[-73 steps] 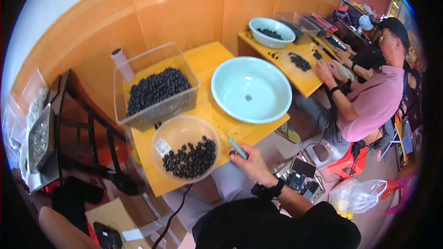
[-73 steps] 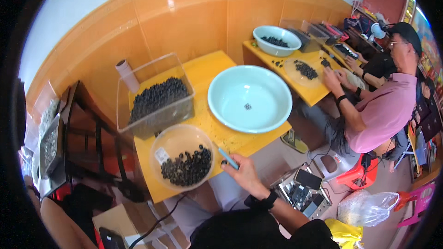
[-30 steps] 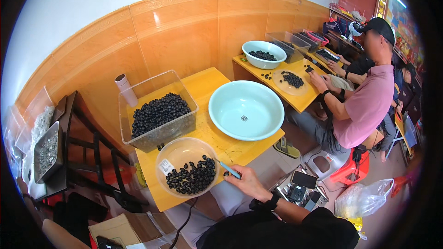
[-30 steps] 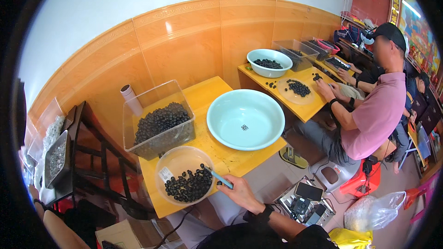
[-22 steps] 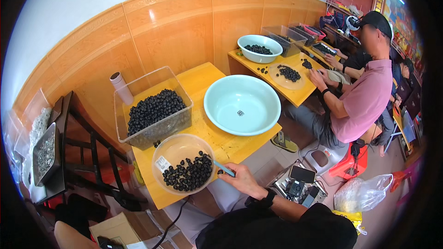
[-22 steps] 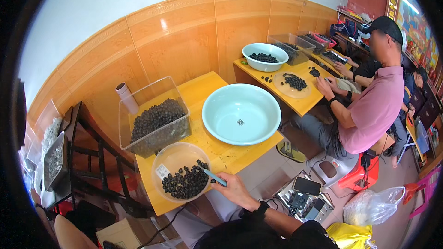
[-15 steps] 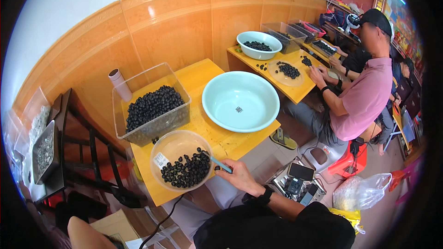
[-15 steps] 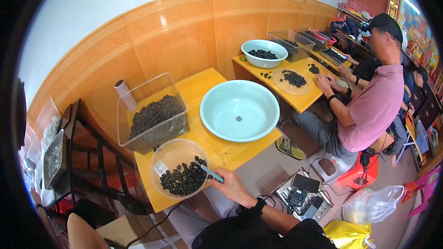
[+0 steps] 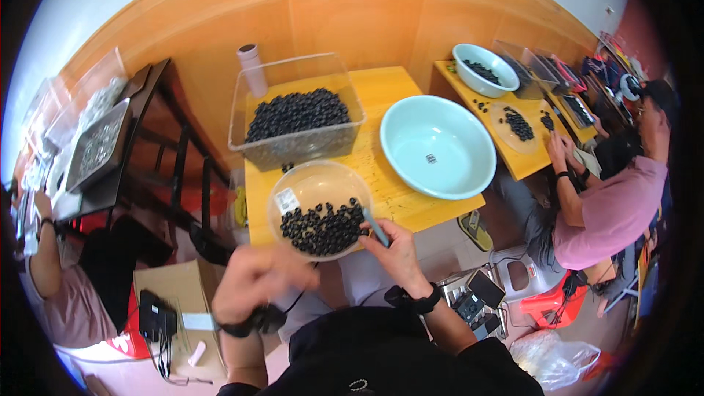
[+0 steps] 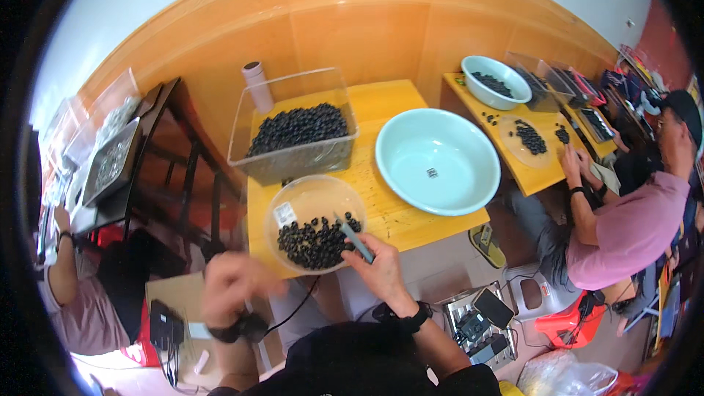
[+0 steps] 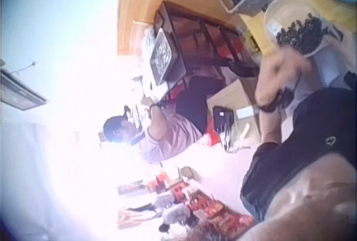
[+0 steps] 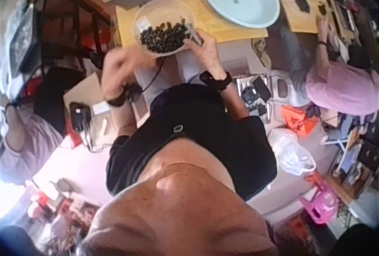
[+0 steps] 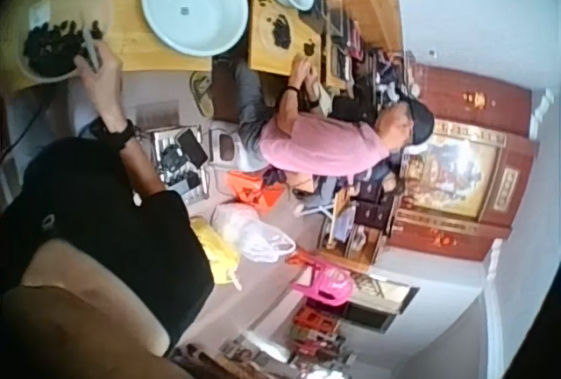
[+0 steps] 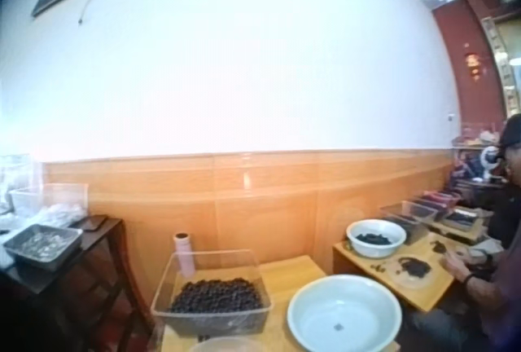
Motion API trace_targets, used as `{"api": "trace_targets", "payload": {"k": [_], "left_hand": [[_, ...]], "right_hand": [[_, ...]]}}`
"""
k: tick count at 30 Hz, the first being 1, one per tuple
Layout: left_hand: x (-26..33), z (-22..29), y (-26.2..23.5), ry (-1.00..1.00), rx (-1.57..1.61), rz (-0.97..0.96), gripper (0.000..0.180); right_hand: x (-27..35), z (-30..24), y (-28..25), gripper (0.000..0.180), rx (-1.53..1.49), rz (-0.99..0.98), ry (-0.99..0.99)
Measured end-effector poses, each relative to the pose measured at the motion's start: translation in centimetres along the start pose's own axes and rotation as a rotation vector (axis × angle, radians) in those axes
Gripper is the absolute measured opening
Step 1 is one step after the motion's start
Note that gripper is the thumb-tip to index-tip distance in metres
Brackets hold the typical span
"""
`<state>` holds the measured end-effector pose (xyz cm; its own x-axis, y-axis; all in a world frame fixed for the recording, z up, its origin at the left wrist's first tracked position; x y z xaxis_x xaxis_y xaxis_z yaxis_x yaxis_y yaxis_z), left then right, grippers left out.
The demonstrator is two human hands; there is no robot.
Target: Sorting small black plastic or rubber components by hand and placing them into a bowl.
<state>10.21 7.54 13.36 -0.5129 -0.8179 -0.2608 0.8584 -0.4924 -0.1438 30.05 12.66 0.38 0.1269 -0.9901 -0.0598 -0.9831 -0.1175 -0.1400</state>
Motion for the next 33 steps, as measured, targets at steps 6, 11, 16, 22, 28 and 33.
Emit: {"api": "trace_targets", "payload": {"k": [6,11,16,22,28,33], "left_hand": [[0.6,-14.5,0.9,-0.391,0.387,0.502,0.021],[-0.3,-16.5,3.3,-0.34,0.745,0.445,0.022],[-0.4,-18.4,3.1,-0.256,0.877,0.425,0.022],[-0.6,-19.8,2.5,-0.252,1.083,0.442,0.021],[0.1,-20.5,2.0,-0.283,1.138,0.493,0.02],[0.4,-20.5,1.8,-0.265,1.173,0.522,0.02]], "right_hand": [[-1.1,-2.4,3.2,0.023,-0.017,-0.187,-0.099],[-1.5,-2.2,3.8,0.024,0.065,-0.218,-0.122],[-2.1,-3.1,4.3,0.025,0.164,-0.26,-0.221],[-2.5,-2.4,4.4,0.029,0.063,-0.273,-0.079],[-2.4,-1.2,2.5,0.025,0.28,-0.168,-0.157],[-2.1,-2.2,2.3,0.022,0.58,-0.116,-0.318]]}}
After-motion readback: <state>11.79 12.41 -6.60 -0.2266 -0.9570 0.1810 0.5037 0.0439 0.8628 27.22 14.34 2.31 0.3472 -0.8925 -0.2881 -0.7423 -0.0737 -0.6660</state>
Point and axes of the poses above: each hand's wrist, its own x-axis away from the middle knuckle, its own y-axis out of the palm, z = x × y, the point moved 7 cm from there along -x, towards the middle knuckle, and after that the axes turned 2 degrees about -z, right-handed, at the moved point
